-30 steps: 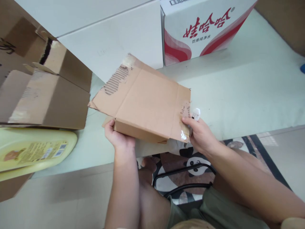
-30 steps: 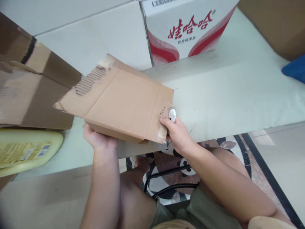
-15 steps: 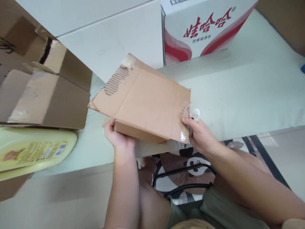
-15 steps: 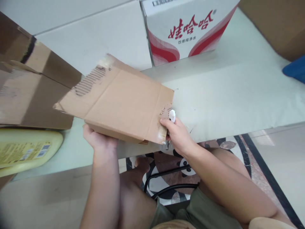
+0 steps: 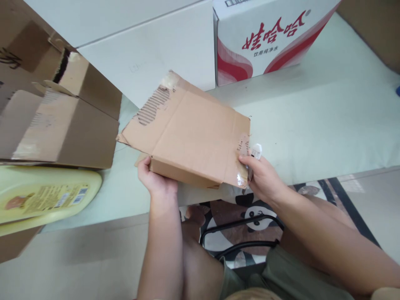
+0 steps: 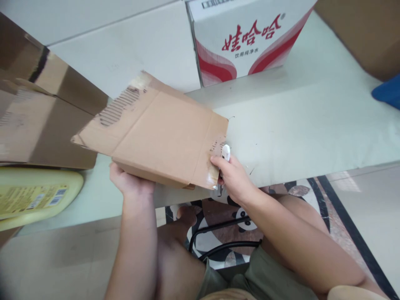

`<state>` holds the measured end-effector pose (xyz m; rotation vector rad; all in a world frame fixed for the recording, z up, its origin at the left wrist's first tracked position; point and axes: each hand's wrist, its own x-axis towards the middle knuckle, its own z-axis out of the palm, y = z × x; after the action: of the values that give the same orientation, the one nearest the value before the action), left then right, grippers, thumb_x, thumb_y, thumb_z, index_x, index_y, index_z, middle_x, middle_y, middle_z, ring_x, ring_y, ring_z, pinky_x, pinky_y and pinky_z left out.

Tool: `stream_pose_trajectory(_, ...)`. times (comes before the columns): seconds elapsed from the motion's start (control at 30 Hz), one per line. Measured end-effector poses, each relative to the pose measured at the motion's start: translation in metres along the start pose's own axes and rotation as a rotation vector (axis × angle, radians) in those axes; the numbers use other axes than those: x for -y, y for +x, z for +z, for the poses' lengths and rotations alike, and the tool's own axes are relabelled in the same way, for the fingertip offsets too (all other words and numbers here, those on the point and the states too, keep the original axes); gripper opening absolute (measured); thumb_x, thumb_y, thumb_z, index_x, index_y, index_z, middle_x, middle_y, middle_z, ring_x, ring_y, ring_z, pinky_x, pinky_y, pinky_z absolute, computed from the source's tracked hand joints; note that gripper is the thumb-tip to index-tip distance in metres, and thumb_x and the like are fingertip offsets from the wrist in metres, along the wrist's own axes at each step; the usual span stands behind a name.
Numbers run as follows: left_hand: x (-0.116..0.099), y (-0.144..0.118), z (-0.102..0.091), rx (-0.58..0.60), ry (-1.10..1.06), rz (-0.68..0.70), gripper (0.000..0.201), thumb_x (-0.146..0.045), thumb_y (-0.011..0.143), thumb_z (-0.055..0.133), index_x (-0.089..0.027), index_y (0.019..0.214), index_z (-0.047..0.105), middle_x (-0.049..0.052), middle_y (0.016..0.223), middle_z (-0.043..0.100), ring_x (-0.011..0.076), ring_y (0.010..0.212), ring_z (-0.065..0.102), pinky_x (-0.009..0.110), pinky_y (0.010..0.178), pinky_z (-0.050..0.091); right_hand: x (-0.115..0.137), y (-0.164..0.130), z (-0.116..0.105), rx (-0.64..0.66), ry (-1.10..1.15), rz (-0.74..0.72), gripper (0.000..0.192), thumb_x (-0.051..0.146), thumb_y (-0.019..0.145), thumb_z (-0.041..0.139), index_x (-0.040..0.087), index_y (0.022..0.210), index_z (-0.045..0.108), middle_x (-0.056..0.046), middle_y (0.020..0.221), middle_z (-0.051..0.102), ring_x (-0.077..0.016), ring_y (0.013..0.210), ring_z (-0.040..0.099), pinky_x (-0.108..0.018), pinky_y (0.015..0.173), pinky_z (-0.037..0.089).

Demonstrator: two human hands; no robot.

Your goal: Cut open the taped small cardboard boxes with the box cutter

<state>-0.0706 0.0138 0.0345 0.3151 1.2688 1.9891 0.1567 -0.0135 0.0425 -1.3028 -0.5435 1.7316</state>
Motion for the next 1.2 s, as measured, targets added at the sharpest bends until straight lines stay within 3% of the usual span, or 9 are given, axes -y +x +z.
stream_pose_trajectory(0.23,0.0001,0.0001,-0.0001,0.012,0.035,0.008,0.022,-0.041,0.067,0.064,-0.023,0.073,0.053,0.001,0.075,0.059,0.0225,0.090,0.067,0.030,0.081,0.056,0.0002,0.0007,-0.0004,0.005,0.000,-0.003,0.031,0.041,0.069,0.077,0.026,0.091,0.061,0.006,0.061,0.049,-0.0166,0.056,0.049,-0.031,0.054,0.038)
stream_pose_trajectory(0.4,0.0007,0.0011,-0.0010,0.007,0.036,0.000,0.022,-0.041,0.067,0.063,-0.023,0.073,0.052,0.002,0.077,0.060,0.0241,0.095,0.066,0.030,0.082,0.056,-0.0012,0.0013,-0.0021,0.021,-0.012,-0.025,0.031,0.042,0.070,0.078,0.026,0.089,0.059,0.007,0.059,0.046,-0.0147,0.052,0.045,-0.030,0.051,0.035)
stream_pose_trajectory(1.2,0.0001,0.0015,0.0002,-0.012,-0.019,-0.019,0.017,-0.037,0.070,0.062,-0.022,0.073,0.056,0.000,0.074,0.057,0.0191,0.082,0.065,0.028,0.081,0.056,0.0009,0.0013,-0.0008,0.000,0.016,0.016,0.036,0.039,0.063,0.079,0.024,0.086,0.056,0.007,0.059,0.046,-0.0109,0.050,0.039,-0.026,0.044,0.025)
